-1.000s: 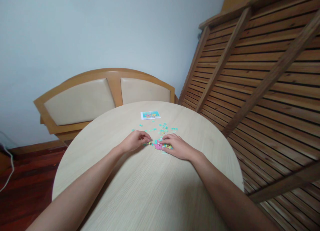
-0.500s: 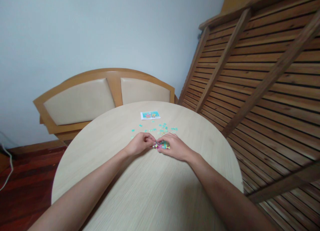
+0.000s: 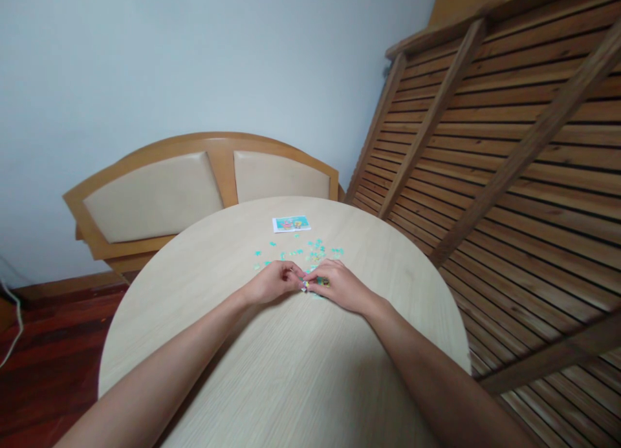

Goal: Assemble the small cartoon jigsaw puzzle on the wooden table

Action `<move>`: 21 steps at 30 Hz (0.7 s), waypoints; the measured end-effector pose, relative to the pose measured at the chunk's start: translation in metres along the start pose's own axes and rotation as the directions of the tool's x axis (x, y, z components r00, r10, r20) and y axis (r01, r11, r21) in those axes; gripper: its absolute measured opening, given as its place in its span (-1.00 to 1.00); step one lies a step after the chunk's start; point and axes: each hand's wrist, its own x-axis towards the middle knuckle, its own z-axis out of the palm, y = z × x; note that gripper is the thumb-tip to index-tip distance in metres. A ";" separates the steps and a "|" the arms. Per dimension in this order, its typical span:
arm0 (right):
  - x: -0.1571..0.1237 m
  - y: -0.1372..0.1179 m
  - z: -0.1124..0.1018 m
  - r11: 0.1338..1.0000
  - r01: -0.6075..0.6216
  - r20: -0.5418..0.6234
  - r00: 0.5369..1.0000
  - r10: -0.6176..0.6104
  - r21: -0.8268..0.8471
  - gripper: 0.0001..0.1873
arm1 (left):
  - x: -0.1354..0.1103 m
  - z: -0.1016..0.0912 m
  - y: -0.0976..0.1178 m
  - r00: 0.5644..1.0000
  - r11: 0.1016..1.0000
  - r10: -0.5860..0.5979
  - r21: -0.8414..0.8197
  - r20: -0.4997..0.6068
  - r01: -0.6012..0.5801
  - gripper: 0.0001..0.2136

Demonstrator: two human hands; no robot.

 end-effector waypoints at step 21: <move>-0.007 0.011 0.002 1.000 0.006 0.078 0.997 -0.007 0.015 -0.77 | -0.008 0.001 0.002 0.999 0.907 -0.007 0.420 0.039 -0.010 -0.78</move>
